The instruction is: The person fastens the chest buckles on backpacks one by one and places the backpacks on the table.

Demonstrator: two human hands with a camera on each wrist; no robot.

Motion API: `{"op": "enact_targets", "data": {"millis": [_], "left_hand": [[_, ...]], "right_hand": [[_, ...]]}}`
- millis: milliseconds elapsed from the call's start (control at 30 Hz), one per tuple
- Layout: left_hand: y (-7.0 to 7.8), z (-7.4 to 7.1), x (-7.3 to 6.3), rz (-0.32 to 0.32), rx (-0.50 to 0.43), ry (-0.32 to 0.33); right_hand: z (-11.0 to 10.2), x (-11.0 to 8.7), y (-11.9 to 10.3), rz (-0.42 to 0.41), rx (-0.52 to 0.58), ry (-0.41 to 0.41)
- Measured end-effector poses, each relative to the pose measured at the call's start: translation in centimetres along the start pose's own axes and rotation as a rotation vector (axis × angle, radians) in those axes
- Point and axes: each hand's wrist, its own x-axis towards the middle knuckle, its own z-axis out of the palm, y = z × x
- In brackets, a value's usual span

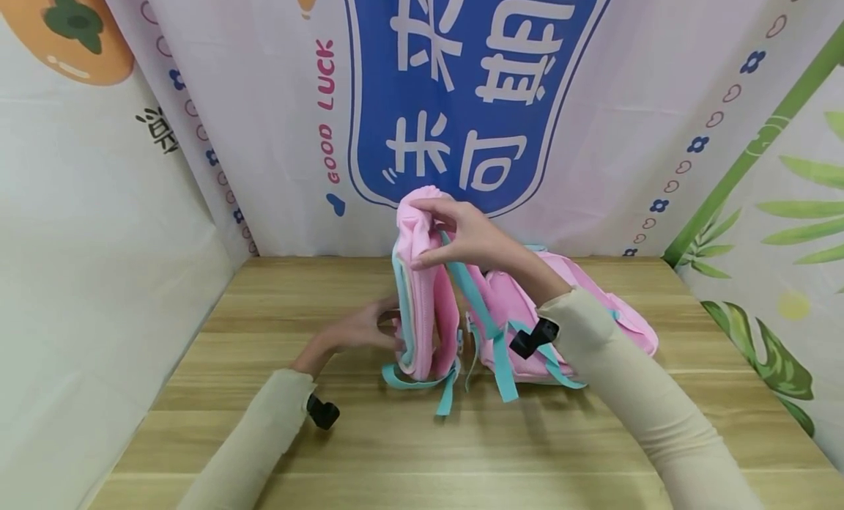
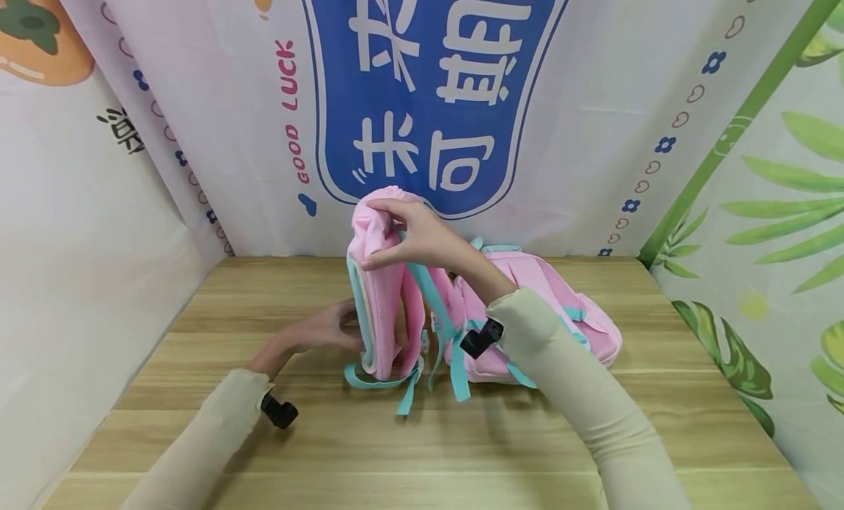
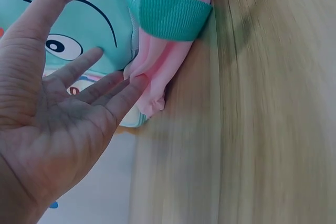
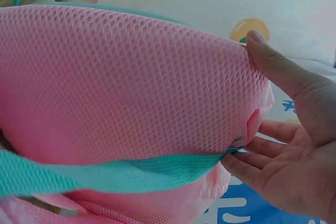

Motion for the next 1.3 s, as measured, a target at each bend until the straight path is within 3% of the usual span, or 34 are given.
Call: {"op": "enact_targets", "data": {"millis": [267, 533, 733, 867, 1067, 1167, 1300], "left_hand": [[0.1, 0.9, 0.8, 0.083, -0.069, -0.024], [0.3, 0.6, 0.1, 0.085, 0.001, 0.009], [1.4, -0.9, -0.6, 0.107, 0.046, 0.049], [3.4, -2.5, -1.4, 0.140, 0.017, 0.110], [7.6, -4.8, -2.5, 0.259, -0.028, 0.227], [9.9, -5.6, -3.0, 0.305, 0.010, 0.286], [12.3, -6.4, -3.3, 0.306, 0.076, 0.319]], "right_hand": [[0.1, 0.6, -1.0, 0.018, -0.084, -0.043], [0.1, 0.6, -1.3, 0.023, -0.122, -0.070], [0.3, 0.5, -1.4, 0.014, -0.094, -0.079], [0.5, 0.6, -1.2, -0.003, -0.066, -0.079], [1.0, 0.7, -0.7, -0.038, -0.007, -0.076], [1.4, 0.9, -0.6, -0.047, 0.038, -0.083], [2.1, 1.2, -0.4, -0.045, 0.067, -0.076]]}}
